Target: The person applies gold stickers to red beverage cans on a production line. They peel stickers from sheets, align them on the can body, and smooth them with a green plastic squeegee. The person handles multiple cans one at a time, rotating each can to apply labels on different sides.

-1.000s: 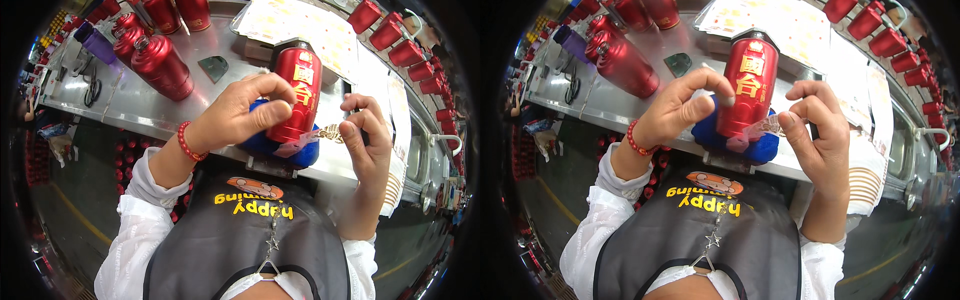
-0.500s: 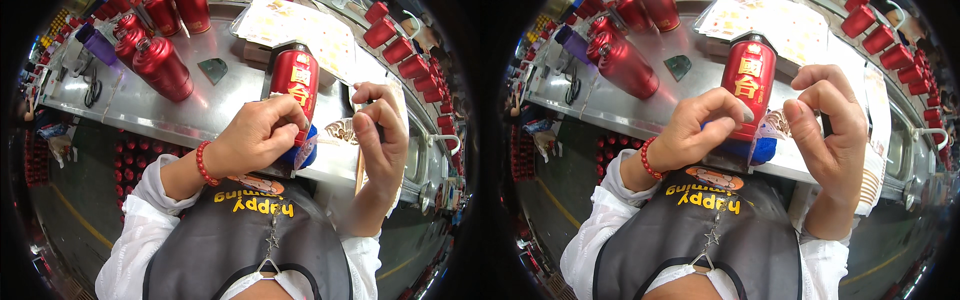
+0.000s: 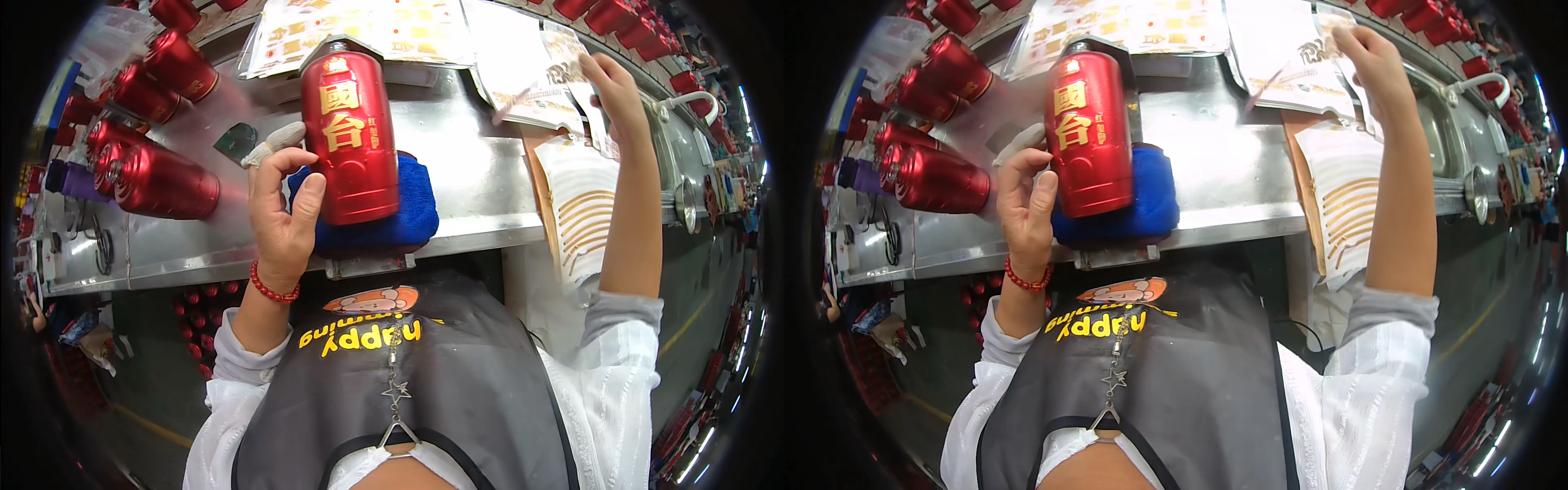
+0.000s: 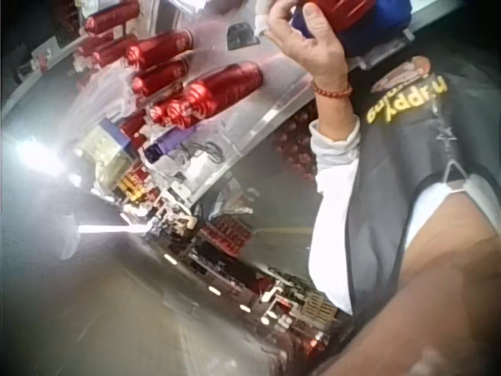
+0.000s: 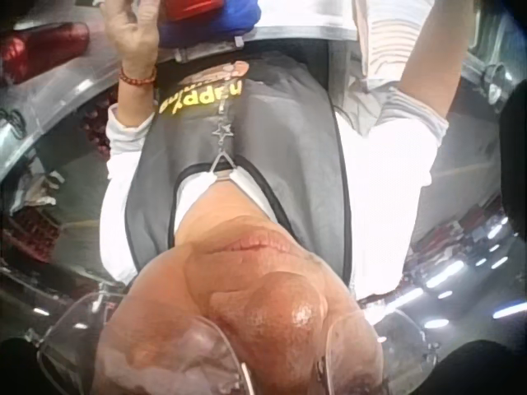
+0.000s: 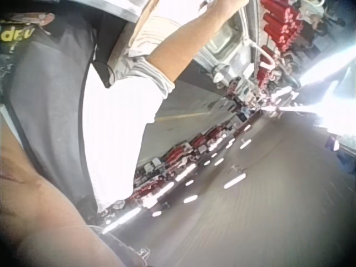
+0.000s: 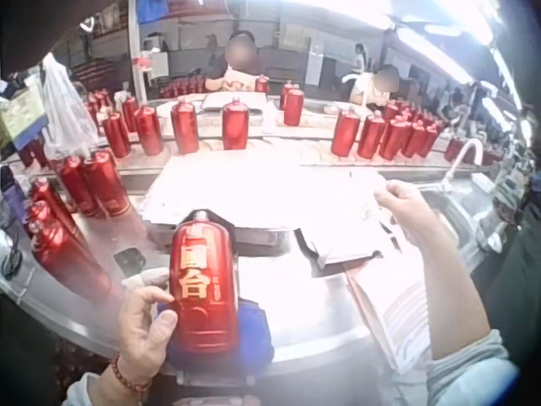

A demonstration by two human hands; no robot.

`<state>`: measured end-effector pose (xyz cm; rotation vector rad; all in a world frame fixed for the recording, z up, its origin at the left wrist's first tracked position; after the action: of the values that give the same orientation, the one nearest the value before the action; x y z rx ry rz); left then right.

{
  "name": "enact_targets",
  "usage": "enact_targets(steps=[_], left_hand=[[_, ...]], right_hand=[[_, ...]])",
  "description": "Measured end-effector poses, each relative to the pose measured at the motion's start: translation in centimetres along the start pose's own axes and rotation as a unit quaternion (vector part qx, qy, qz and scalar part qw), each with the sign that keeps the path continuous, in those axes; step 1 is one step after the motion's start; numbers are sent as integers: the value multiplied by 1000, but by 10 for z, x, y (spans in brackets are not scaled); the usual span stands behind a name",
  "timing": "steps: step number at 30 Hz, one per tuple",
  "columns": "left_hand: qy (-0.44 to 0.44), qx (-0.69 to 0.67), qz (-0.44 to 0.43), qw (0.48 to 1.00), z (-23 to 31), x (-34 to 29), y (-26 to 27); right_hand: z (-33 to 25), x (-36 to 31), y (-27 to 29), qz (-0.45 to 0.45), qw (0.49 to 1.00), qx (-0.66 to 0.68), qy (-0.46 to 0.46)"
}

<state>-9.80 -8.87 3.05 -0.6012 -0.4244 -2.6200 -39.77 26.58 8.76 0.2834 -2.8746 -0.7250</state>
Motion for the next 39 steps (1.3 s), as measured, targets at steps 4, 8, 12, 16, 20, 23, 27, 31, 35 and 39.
enact_targets(steps=[4,8,12,16,20,23,27,31,35,39], left_hand=[[23,-37,5,999,-14,-4,-2],[34,-36,10,999,-17,-12,2],[33,-51,14,998,-13,-14,-2],[25,-45,21,998,-12,-15,-4],[9,-36,31,999,-13,-14,-4],[9,-38,28,999,-11,-12,-6],[9,-45,27,999,-12,-13,-7],[3,-36,30,999,-11,-13,-5],[0,-40,27,999,-12,-13,-7],[4,-36,26,999,-13,-14,-5]], right_hand=[[45,82,8,29,994,-107,-23],[80,133,-4,-29,885,-461,61],[149,104,32,-104,771,-622,-85],[158,49,32,-166,832,-512,-133],[155,29,29,-118,926,-316,-170],[162,28,32,-92,937,-282,-184],[167,27,33,-73,937,-239,-242],[165,27,36,-40,935,-240,-258],[181,34,49,9,949,-238,-209],[118,32,41,34,937,-348,-22]])
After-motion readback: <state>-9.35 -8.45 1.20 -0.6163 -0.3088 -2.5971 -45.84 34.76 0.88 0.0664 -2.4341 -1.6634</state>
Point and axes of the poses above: each hand's wrist, its own x-axis towards the middle knuckle, its own y-axis out of the back of the hand, z = x × y, the point moved 9 cm from there along x, towards the middle knuckle, and after that the axes turned 2 degrees about -y, right-handed, at the moved point
